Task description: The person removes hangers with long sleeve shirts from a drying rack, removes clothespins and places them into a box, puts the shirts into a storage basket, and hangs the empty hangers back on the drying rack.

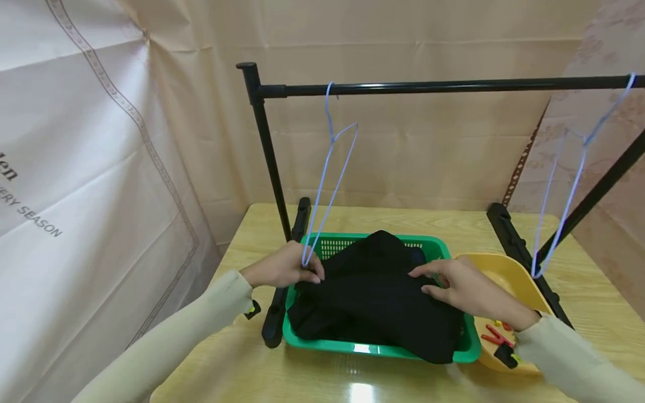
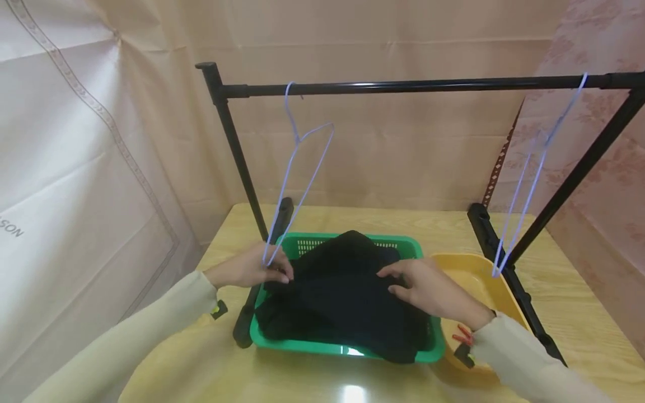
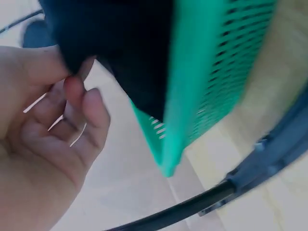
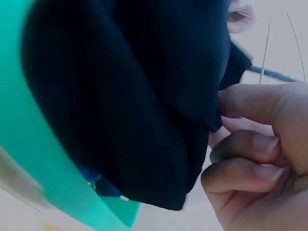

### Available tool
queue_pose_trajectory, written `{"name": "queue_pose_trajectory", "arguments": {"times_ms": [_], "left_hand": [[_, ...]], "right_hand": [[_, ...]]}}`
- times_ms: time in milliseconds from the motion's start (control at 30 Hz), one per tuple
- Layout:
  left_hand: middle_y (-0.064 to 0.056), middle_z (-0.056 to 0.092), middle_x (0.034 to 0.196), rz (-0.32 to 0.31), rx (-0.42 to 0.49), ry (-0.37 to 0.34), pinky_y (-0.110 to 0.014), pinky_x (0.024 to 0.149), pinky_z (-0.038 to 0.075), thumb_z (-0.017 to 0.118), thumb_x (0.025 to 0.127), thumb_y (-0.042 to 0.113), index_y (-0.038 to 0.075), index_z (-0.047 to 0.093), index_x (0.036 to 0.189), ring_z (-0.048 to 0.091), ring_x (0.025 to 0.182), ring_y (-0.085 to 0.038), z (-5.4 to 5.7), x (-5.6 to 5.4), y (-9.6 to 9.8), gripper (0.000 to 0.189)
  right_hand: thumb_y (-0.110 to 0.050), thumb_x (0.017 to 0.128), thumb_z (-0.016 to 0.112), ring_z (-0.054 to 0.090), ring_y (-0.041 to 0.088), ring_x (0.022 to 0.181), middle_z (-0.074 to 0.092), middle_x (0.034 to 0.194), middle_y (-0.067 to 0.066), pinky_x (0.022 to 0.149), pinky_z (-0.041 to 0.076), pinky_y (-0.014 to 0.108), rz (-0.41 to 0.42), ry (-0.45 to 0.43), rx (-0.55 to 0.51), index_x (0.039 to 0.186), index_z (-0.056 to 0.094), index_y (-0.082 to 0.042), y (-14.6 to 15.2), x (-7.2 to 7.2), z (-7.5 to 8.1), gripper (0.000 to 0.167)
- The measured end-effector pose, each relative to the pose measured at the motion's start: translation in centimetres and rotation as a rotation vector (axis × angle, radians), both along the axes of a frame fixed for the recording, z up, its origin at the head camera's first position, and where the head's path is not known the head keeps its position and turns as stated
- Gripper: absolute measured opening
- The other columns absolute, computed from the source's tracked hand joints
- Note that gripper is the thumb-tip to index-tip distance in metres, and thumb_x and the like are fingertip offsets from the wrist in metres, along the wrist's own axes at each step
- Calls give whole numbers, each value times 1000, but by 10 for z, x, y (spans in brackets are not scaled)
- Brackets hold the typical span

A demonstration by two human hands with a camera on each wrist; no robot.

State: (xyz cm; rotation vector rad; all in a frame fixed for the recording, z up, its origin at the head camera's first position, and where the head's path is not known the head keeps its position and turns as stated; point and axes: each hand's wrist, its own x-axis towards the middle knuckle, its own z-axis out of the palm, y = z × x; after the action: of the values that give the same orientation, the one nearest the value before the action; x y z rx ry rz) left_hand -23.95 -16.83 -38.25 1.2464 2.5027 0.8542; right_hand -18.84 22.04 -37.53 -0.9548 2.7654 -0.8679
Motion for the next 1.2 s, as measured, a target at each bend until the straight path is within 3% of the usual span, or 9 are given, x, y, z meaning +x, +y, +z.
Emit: {"name": "queue_pose_trajectory", "arguments": {"times_ms": [133, 367, 467, 667, 867, 933, 1033, 1133, 1200], "left_hand": [[12, 71, 82, -62, -143, -20, -19, 65, 52, 78, 91, 3, 15, 77, 86, 59, 69, 0, -9, 18, 1, 13], [7, 72, 81, -106, -317, 87, -16, 67, 52, 78, 87, -4, 15, 76, 78, 62, 72, -2, -16, 31, 13, 21], [7, 71, 79, -136, -389, 120, -14, 63, 49, 76, 86, -7, 15, 76, 76, 59, 67, -1, -20, 33, 16, 25], [5, 71, 79, -174, -475, 87, -14, 61, 47, 73, 89, -8, 12, 77, 81, 57, 65, -2, -20, 36, 20, 21], [9, 65, 83, -249, -580, 55, -20, 72, 45, 70, 99, 12, 13, 78, 94, 52, 80, -7, -15, 34, 20, 9], [9, 66, 83, -278, -571, 28, -20, 71, 46, 68, 101, 18, 12, 79, 98, 54, 78, -7, -9, 30, 18, 13], [8, 65, 78, -259, -474, 38, -20, 67, 46, 68, 102, 25, 12, 79, 92, 54, 70, -4, 5, 21, 14, 20], [7, 60, 84, -165, -324, 138, -22, 67, 46, 74, 96, 31, 15, 72, 86, 53, 74, -6, 16, 14, 16, 19], [1, 62, 106, -122, -264, 267, -27, 80, 50, 79, 91, 36, 15, 69, 105, 58, 91, -11, 15, 11, 22, 28]], "right_hand": [[-10, 95, 75, 46, -1, 59, 60, 76, -12, 56, 45, 21, 119, 5, 89, 130, 70, -5, -5, 10, -1, 35], [-59, 98, 58, 46, 3, 78, 55, 99, -9, 71, 46, 25, 265, -92, 288, 145, 54, 5, -13, 25, -9, 80], [-67, 97, 51, 49, 5, 89, 58, 114, -2, 79, 51, 30, 304, -85, 359, 147, 53, 2, -16, 29, -12, 85], [-52, 101, 58, 60, 19, 103, 62, 135, 8, 91, 54, 41, 340, -1, 489, 148, 56, -8, -18, 26, -15, 64], [-40, 100, 67, 63, 21, 97, 66, 134, 8, 87, 56, 41, 329, 31, 549, 145, 60, -9, -21, 23, -20, 55], [-38, 98, 70, 62, 16, 91, 69, 124, 6, 83, 57, 38, 328, 45, 541, 143, 62, -7, -22, 23, -21, 54], [-34, 95, 75, 62, 12, 86, 69, 112, 4, 79, 58, 36, 310, 50, 501, 139, 64, -3, -21, 22, -22, 55], [-30, 91, 80, 62, 10, 82, 67, 105, 2, 75, 58, 34, 286, 76, 454, 135, 66, 0, -19, 24, -26, 55], [-28, 89, 82, 62, 11, 82, 66, 106, 3, 73, 58, 33, 275, 104, 442, 134, 67, 0, -20, 26, -29, 55]]}}
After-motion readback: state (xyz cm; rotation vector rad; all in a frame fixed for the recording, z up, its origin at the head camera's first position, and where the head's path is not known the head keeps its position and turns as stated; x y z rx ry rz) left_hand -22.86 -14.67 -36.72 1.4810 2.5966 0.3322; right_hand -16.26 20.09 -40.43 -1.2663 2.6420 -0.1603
